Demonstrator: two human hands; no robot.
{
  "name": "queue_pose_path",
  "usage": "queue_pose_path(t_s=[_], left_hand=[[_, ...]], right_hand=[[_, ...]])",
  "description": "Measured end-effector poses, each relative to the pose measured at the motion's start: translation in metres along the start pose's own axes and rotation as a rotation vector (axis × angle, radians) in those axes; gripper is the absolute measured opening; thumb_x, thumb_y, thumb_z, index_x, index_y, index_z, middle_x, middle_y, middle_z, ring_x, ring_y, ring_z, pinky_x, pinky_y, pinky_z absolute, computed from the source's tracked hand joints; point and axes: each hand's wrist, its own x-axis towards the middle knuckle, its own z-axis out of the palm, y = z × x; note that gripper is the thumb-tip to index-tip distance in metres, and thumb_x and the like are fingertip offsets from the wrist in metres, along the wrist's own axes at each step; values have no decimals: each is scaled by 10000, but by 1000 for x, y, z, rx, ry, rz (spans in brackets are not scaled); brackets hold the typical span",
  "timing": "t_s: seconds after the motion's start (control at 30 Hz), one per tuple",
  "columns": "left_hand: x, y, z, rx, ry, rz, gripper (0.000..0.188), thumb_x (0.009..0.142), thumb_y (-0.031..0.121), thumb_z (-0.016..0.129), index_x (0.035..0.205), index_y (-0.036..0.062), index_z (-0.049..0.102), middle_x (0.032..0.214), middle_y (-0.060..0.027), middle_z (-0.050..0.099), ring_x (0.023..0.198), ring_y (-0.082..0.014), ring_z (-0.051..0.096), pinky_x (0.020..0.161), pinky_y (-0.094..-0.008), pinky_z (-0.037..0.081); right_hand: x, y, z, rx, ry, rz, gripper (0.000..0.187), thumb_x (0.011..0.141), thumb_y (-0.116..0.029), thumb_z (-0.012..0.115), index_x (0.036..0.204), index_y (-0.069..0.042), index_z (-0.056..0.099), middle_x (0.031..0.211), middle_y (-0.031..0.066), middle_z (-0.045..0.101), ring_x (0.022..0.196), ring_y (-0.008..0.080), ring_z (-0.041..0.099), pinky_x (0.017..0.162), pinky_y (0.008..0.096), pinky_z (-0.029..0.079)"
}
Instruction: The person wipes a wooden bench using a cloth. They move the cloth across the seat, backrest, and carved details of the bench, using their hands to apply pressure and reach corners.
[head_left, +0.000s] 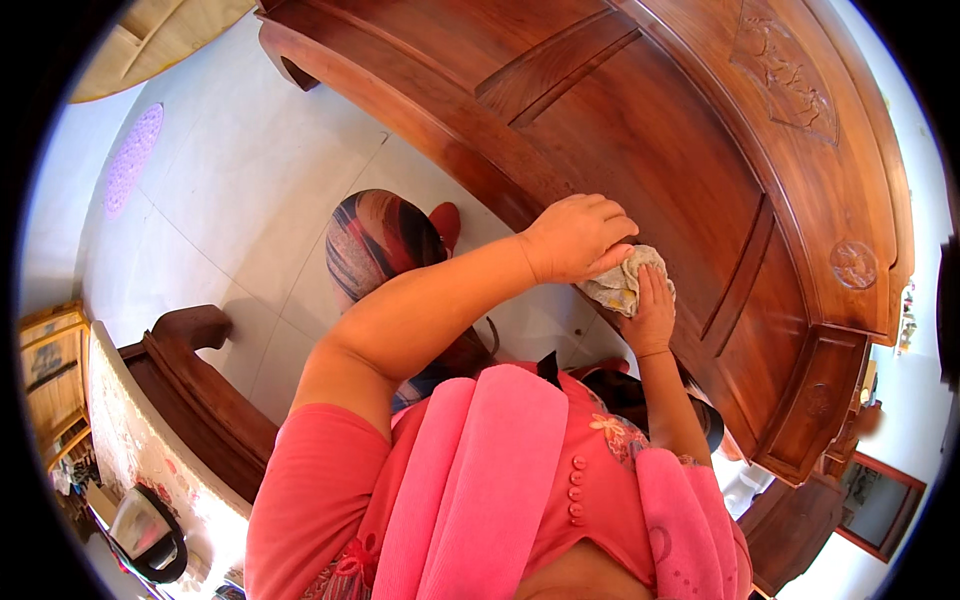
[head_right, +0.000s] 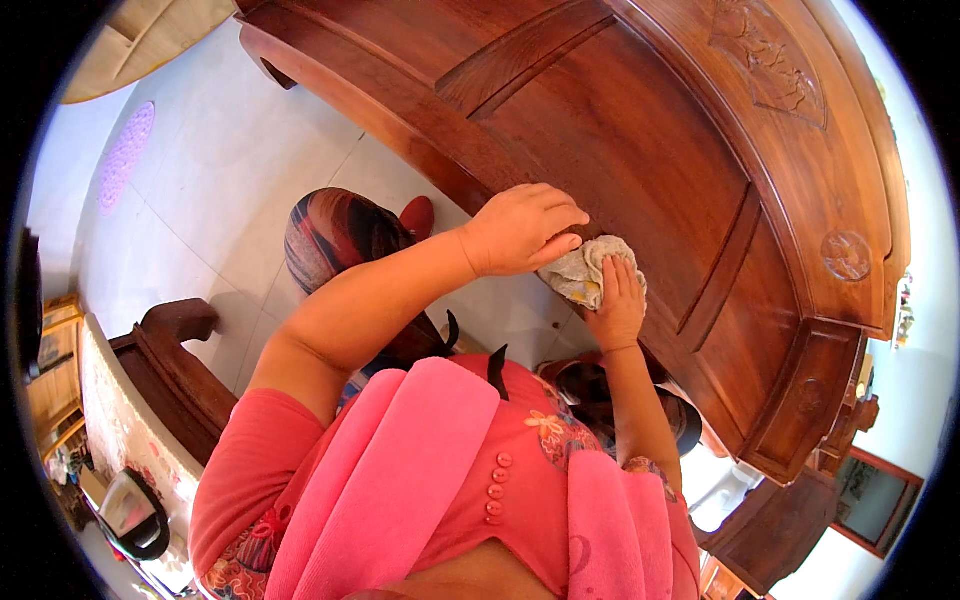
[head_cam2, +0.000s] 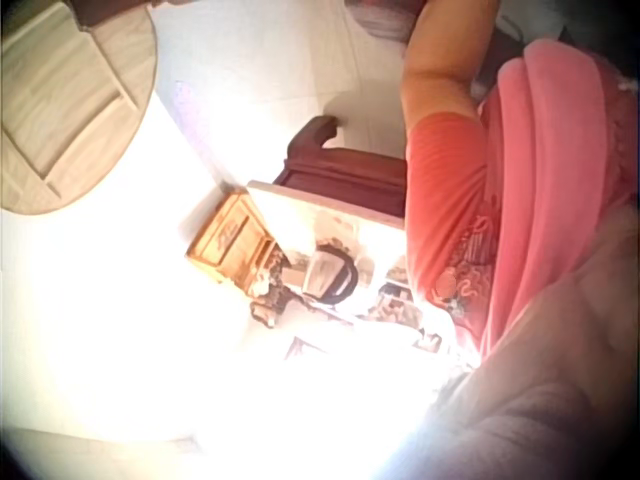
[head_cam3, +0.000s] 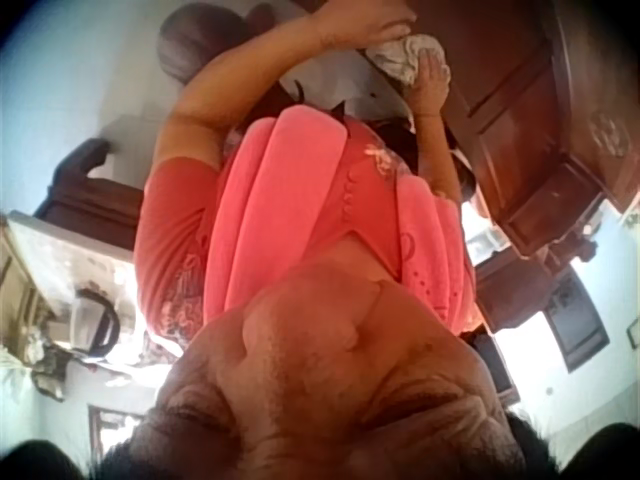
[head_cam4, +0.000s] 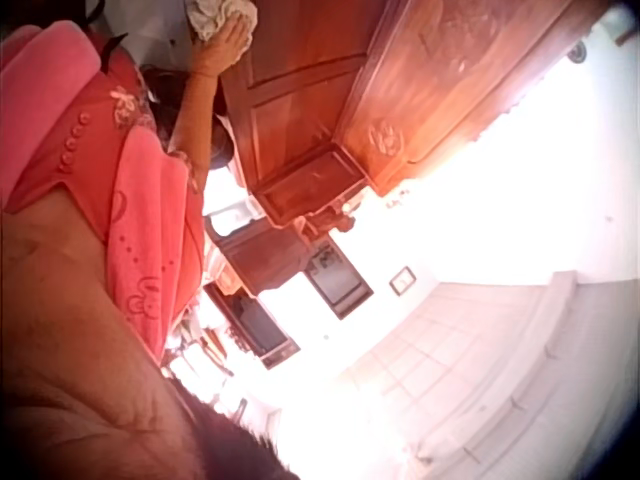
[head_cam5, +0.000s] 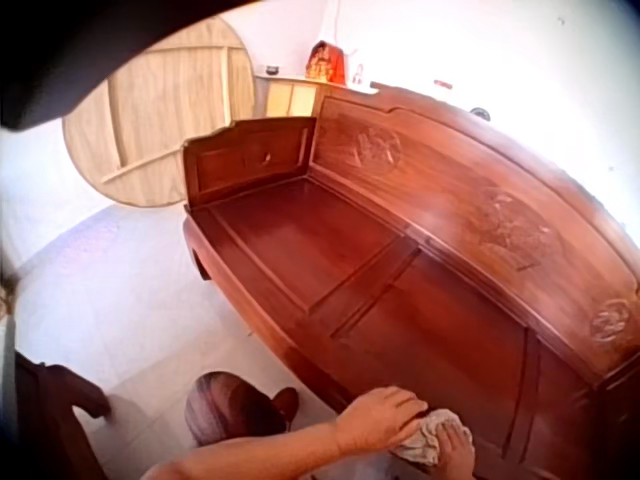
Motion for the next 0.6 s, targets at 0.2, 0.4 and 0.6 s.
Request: queue_pose_path(t_s=[0.2,0.4,0.6], left_hand=[[-1,-5,4,15,-36,-42,275,912,254,674,1115,70,680,1089,-110,672,1033,-328,629,905,-437,517],[5,-8,3,156,22,-62,275,911,293,663,1067,68,682,1042,-122,667,1013,-329,631,904,-444,504],[8,-32,3,93,-17,-204,306,945,325,639,1131,87,690,1110,-114,686,1056,-346,637,967,-487,443]], right_hand=[[66,-60,11,1,14,-33,831,734,-164,833,1464,-53,452,1448,171,536,1381,379,467,1123,480,388],[162,-135,42,160,99,-231,693,884,-218,698,1489,-43,409,1522,200,457,1431,381,407,1151,473,357],[221,-193,41,174,-35,-242,808,785,-147,777,1495,-52,403,1529,182,457,1446,371,389,1182,463,329]])
